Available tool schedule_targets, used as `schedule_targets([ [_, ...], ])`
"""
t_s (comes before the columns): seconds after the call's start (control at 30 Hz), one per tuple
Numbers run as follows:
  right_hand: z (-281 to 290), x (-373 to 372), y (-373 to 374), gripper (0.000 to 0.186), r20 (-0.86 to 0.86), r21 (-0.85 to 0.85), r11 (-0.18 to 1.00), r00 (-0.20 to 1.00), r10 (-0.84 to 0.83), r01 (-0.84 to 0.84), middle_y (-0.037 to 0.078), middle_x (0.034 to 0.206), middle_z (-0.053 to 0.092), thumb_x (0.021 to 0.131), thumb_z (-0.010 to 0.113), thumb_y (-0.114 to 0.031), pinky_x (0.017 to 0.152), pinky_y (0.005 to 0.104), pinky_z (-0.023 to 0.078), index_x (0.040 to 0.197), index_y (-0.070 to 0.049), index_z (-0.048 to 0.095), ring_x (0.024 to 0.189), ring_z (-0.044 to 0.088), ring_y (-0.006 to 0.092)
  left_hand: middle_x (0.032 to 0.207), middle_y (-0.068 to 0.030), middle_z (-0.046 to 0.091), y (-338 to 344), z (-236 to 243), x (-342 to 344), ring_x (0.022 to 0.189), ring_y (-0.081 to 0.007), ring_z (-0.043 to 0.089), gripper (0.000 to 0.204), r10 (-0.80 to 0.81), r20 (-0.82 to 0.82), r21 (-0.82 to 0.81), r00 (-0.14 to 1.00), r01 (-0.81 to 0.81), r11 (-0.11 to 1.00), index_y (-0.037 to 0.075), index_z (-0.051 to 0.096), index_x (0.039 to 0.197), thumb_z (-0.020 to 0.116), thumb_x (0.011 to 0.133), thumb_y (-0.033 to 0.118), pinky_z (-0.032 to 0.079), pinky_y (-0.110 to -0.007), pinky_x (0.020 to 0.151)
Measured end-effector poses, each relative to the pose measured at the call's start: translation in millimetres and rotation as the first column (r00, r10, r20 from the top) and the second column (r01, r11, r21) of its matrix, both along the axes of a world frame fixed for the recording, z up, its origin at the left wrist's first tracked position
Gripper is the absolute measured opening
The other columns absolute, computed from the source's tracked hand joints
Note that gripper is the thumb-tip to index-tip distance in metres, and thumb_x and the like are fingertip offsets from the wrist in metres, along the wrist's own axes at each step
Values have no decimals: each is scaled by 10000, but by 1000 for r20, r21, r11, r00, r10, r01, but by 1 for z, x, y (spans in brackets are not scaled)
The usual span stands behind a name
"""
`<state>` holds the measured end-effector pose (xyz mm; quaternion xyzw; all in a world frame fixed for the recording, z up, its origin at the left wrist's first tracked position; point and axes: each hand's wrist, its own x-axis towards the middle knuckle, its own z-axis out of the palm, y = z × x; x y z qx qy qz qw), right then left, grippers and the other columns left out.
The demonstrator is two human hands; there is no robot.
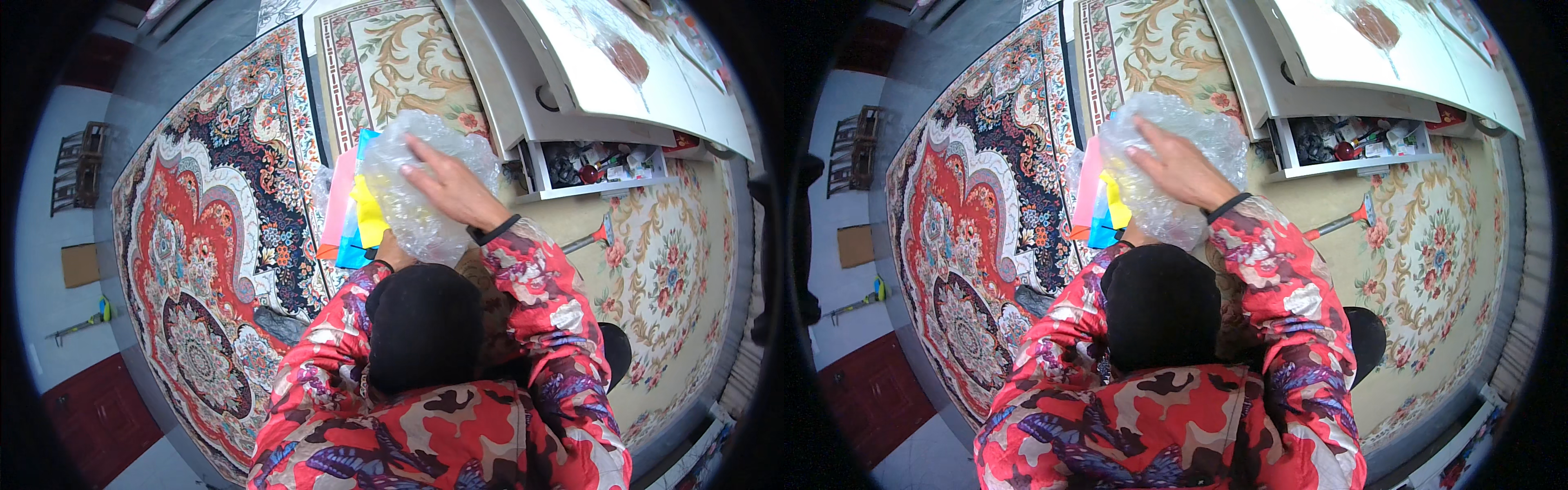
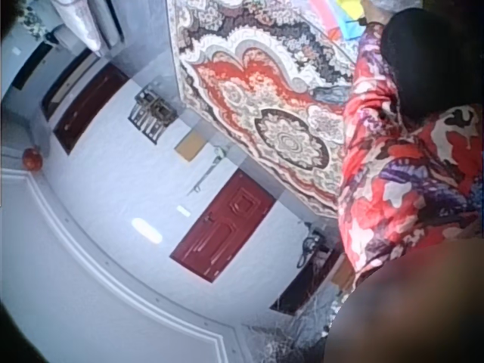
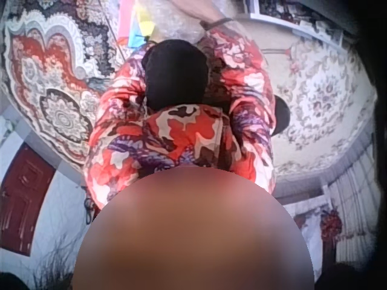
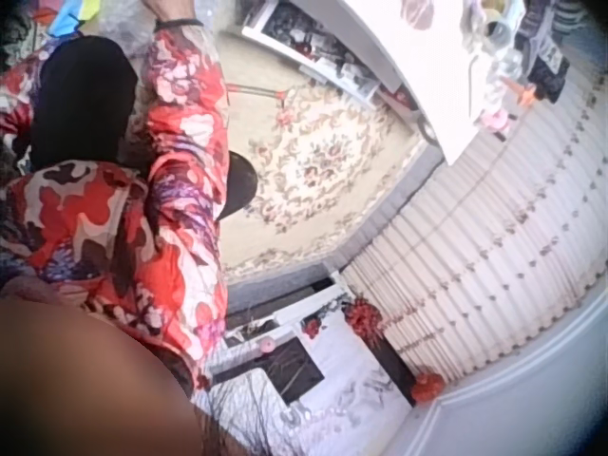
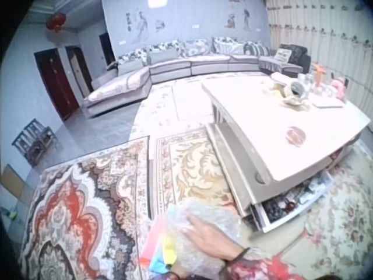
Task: The person sits on the floor and organizes a low table drawer. They move various items around, including a red cloth, a white bottle, and a box, then place a black plastic bag and a bubble-wrapped package into the drawer. The drawer is closed, and the person picks up a broom and a plastic bag before walking away.
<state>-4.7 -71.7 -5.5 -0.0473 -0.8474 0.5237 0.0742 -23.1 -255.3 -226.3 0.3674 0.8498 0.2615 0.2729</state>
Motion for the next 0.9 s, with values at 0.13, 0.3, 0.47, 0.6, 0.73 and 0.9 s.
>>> schedule_targets([
  [0.13,-44,37,36,364,-47,-198,873,886,-462,445,158,1120,605,926,526,-229,905,305,430,1207,2,535,1049,574,223,1301,-268,391,1,9,6,984,-416,516,1008,8,-43,-69,999,-11,998,63,328,1394,802,548,339,470,-438,871],
  [0.3,-153,91,24,429,-174,201,510,543,-822,836,175,1212,526,888,546,-153,970,342,374,1277,0,449,1154,483,224,1276,-233,408,7,24,17,1037,-413,474,899,48,-172,-151,984,-75,986,138,359,1387,774,615,339,476,-455,844],
  [0.47,-180,77,-34,537,381,-784,257,765,-519,565,145,1374,400,968,422,-318,1073,340,267,1379,11,314,1272,371,249,1173,-186,513,8,26,14,968,-387,543,607,132,-89,-29,987,-135,990,46,491,1247,688,678,123,478,-400,829],
  [0.6,-132,30,-43,548,42,-591,774,966,-254,229,134,1482,252,1001,337,-311,1112,324,161,1429,11,221,1357,249,222,1184,-183,513,4,15,10,985,-375,541,580,63,-85,32,994,-60,998,55,499,1240,682,696,138,482,-403,815],
  [0.73,-130,9,-61,554,301,-51,990,943,142,-133,245,1452,260,982,375,-367,1094,374,234,1391,3,316,1337,286,355,1195,-179,513,-12,1,7,1002,-363,539,553,18,33,9,999,-18,1000,64,506,1233,676,714,153,486,-406,801],
  [0.9,-184,19,-69,497,344,282,930,930,130,-235,279,1261,424,914,489,-403,971,446,381,1200,1,531,1133,461,435,1209,-174,513,-56,23,-1,1023,-348,536,520,-1,237,-163,972,41,986,75,515,1225,668,737,171,492,-409,784],
])
